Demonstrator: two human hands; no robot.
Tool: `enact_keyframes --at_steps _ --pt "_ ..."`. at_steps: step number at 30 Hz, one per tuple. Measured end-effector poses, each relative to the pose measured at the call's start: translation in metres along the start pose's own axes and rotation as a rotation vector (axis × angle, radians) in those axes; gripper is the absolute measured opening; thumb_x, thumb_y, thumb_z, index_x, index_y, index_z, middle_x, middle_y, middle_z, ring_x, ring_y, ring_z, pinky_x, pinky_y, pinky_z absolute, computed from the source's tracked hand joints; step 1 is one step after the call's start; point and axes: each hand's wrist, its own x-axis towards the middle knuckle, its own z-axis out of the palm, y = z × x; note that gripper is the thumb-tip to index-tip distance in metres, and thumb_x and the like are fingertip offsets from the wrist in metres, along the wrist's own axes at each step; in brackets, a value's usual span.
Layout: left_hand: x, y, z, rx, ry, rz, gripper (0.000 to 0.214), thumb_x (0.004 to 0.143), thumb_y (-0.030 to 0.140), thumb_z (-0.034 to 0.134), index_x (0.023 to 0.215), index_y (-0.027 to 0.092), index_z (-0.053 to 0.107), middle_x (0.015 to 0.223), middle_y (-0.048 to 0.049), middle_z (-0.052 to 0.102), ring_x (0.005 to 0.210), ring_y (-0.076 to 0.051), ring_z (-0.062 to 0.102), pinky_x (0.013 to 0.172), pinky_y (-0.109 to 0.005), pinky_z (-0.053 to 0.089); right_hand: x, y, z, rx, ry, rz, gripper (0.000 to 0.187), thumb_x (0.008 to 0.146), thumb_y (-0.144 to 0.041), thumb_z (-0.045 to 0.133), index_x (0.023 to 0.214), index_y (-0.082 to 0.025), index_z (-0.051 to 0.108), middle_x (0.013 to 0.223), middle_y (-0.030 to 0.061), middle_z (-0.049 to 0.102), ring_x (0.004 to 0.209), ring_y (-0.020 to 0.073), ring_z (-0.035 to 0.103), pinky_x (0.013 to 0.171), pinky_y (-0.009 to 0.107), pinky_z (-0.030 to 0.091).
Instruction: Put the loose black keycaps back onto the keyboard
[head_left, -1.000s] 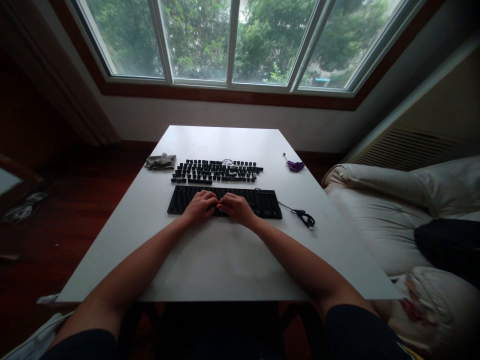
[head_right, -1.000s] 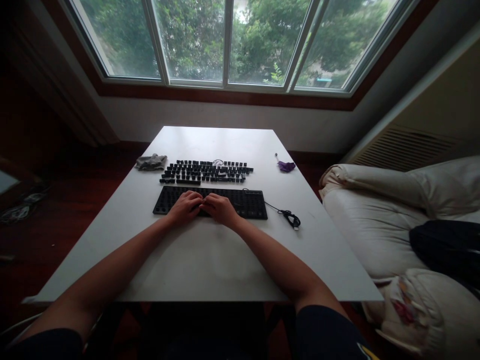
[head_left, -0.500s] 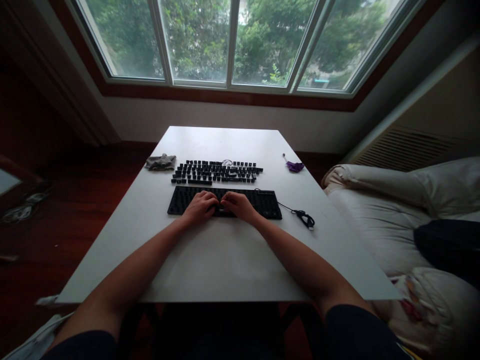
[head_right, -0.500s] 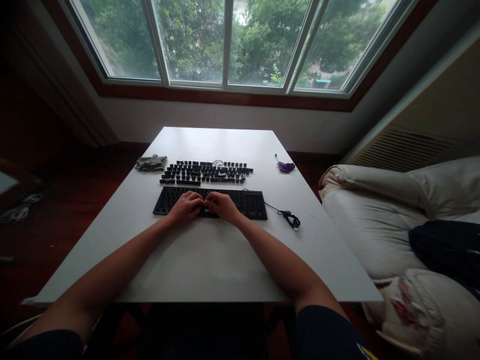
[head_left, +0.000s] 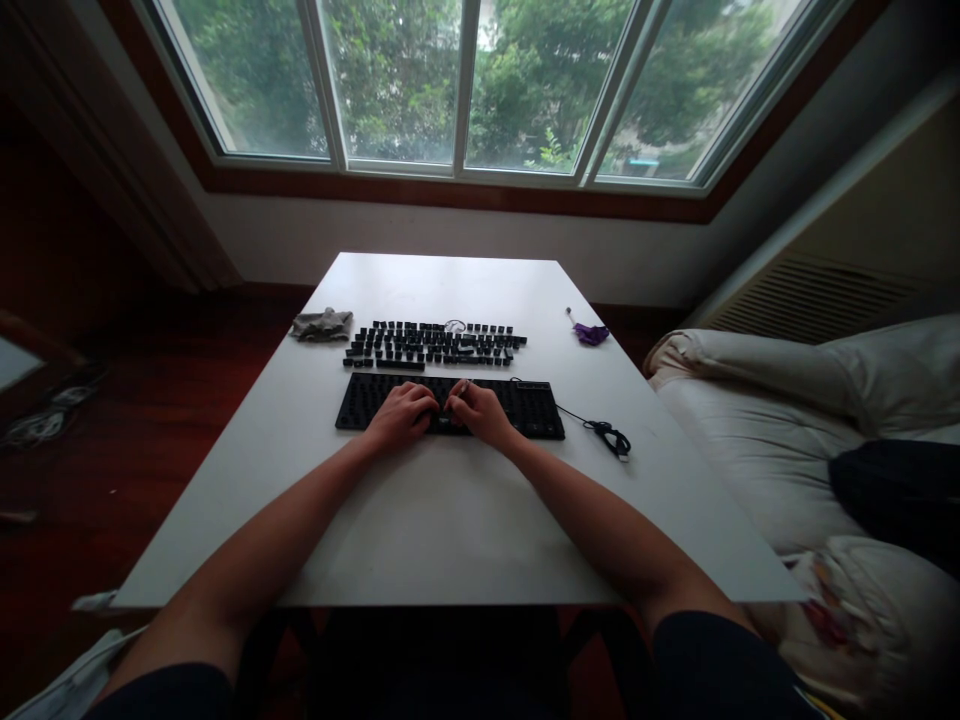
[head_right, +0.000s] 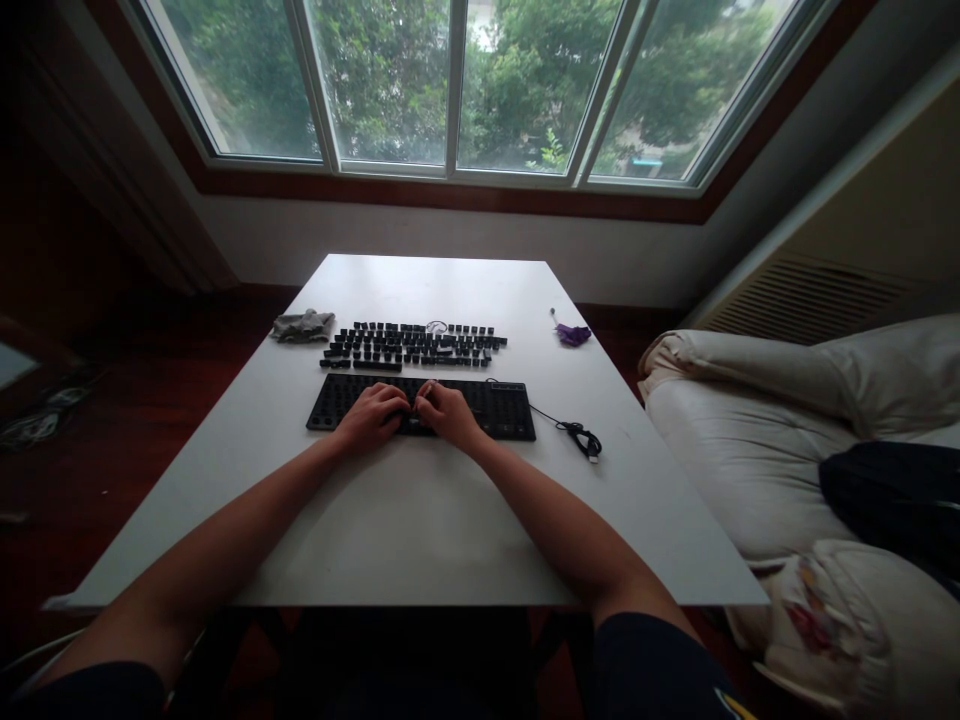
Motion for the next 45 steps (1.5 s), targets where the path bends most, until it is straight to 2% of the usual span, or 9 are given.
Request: enact_keyframes --at_steps 7,14,18,24,31,40,45 --pt "0.0 0.0 -0.001 -0.003 -0.005 0.0 0.026 0.087 0.019 0.057 0.108 0.027 0.071 0.117 -0.0062 0.068 0.114 -0.027 0.054 0.102 -0.048 0.042 0.009 0.011 -0.002 0.211 0.136 0.168 0.029 0.085 -0.049 0.059 0.084 -0.02 0.055 0.072 0.0011 0.069 0.053 0.0141 0.065 0.049 0.024 0.053" --pt "0.0 0.0 0.0 0.004 -0.001 -0.001 0.024 0.088 0.021 0.058 0.107 0.027 0.071 0.117 -0.0059 0.067 0.115 -0.027 0.053 0.101 -0.047 0.043 -0.001 0.005 -0.001 0.117 0.094 0.031 0.026 0.089 -0.045 0.06 0.086 -0.019 0.059 0.068 0.0004 0.067 0.056 0.0132 0.063 0.055 0.024 0.051" --pt "0.0 0.0 0.0 0.006 -0.002 0.006 0.024 0.088 0.02 0.058 0.108 0.026 0.07 0.117 -0.006 0.067 0.114 -0.027 0.054 0.1 -0.047 0.043 -0.005 0.0 0.0 0.127 0.114 -0.034 0.027 0.092 -0.046 0.06 0.088 -0.019 0.061 0.069 0.0014 0.066 0.06 0.0147 0.065 0.058 0.025 0.052" --pt "-0.001 -0.001 0.0 -0.018 0.028 0.002 0.03 0.085 0.023 0.062 0.115 0.025 0.067 0.121 -0.0067 0.066 0.116 -0.027 0.054 0.102 -0.046 0.042 -0.004 0.0 0.0 0.127 0.176 -0.001 0.036 0.09 -0.055 0.062 0.091 -0.02 0.061 0.071 0.0014 0.066 0.065 0.0174 0.069 0.06 0.027 0.055" --pt "0.0 0.001 0.001 -0.042 0.084 -0.058 0.033 0.09 0.039 0.065 0.12 0.025 0.064 0.118 -0.0073 0.066 0.112 -0.027 0.058 0.101 -0.045 0.043 -0.006 0.002 0.002 0.166 0.166 -0.019 0.039 0.087 -0.059 0.066 0.092 -0.02 0.063 0.074 0.0026 0.069 0.069 0.019 0.072 0.065 0.03 0.059" --pt "-0.001 0.0 0.004 -0.051 0.121 -0.046 0.024 0.089 0.032 0.066 0.111 0.023 0.066 0.114 -0.0065 0.068 0.108 -0.026 0.06 0.098 -0.044 0.045 -0.006 0.007 0.005 0.223 0.156 -0.05 0.036 0.086 -0.055 0.07 0.092 -0.02 0.066 0.074 0.002 0.07 0.07 0.0187 0.073 0.066 0.03 0.06" --pt "0.0 -0.002 0.006 -0.062 0.085 -0.016 0.023 0.088 0.029 0.064 0.11 0.024 0.067 0.111 -0.0059 0.069 0.107 -0.026 0.061 0.098 -0.044 0.046 -0.006 0.01 0.004 0.271 0.101 -0.034 0.034 0.084 -0.052 0.073 0.091 -0.019 0.067 0.079 0.0024 0.071 0.074 0.0186 0.073 0.069 0.03 0.061"
